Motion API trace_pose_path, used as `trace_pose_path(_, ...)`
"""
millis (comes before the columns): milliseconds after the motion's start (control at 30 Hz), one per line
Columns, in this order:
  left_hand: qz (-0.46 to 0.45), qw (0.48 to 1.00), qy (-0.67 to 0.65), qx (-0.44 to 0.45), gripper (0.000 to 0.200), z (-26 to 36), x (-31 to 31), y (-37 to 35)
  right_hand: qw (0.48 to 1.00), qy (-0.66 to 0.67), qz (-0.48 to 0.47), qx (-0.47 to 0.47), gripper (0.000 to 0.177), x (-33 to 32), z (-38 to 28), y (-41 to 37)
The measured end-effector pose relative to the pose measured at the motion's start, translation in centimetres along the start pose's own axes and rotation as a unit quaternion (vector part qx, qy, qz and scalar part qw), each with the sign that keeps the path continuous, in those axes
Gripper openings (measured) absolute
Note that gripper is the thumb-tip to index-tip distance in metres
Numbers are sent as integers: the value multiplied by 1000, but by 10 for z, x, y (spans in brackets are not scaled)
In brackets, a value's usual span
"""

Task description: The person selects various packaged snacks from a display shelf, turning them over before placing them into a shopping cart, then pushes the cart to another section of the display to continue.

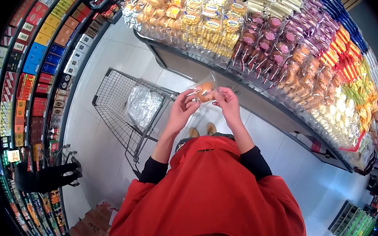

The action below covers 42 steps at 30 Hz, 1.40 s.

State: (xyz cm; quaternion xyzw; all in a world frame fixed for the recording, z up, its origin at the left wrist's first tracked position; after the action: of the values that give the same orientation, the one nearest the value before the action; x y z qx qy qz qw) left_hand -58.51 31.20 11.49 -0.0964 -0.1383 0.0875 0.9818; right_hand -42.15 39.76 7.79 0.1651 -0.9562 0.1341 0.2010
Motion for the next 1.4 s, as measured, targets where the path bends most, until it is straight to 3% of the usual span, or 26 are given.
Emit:
trace_pose_path(67, -15, 1000, 3, 15, 56, 5, 6, 2, 999, -34, 13, -2, 25, 1, -6, -4)
trace_pose_path(200, 39, 999, -1, 30, 50, 6, 3, -4, 999, -34, 3, -38, 26, 7, -6, -17)
trace_pose_path(367, 45, 999, -13, -5, 46, -21, -9, -12, 999, -30, 10, -12, 28, -7, 11, -21)
trace_pose_path(433, 46, 999, 8, -20, 48, -30, -17, -18, 998, -45, -51, 0, 28, 3, 24, -25)
trace_pose_path(600, 37, 999, 29, -28, 47, -39, -25, -22, 999, 11, -38, 24, 28, 7, 26, -41)
trace_pose_path(800, -6, 999, 41, -29, 44, -47, -11, -19, 999, -38, -3, 11, 31, -8, 28, -57)
trace_pose_path(867, -9, 996, 43, -72, 44, -51, -4, -17, 997, -81, 5, -12, 32, -15, 23, -66)
trace_pose_path(1133, -67, 993, 75, -57, 47, -52, 26, -3, 996, -39, 83, 8, 30, -53, 16, -68)
trace_pose_path(1400, -76, 991, 95, -50, 47, -42, 61, 29, 997, -51, 52, -7, 31, -85, -9, -36)
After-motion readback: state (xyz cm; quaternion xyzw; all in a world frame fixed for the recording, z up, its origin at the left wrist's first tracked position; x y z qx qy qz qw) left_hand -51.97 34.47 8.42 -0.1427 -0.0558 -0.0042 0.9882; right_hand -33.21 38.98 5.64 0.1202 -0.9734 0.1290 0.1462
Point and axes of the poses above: each hand's wrist, its own y-axis towards the middle knuckle, its own x-axis out of the palm, z = x × y, the point moved 8 cm from there along y, towards the middle knuckle, and after that the axes turned 6 degrees about y, right-handed, at the moved point
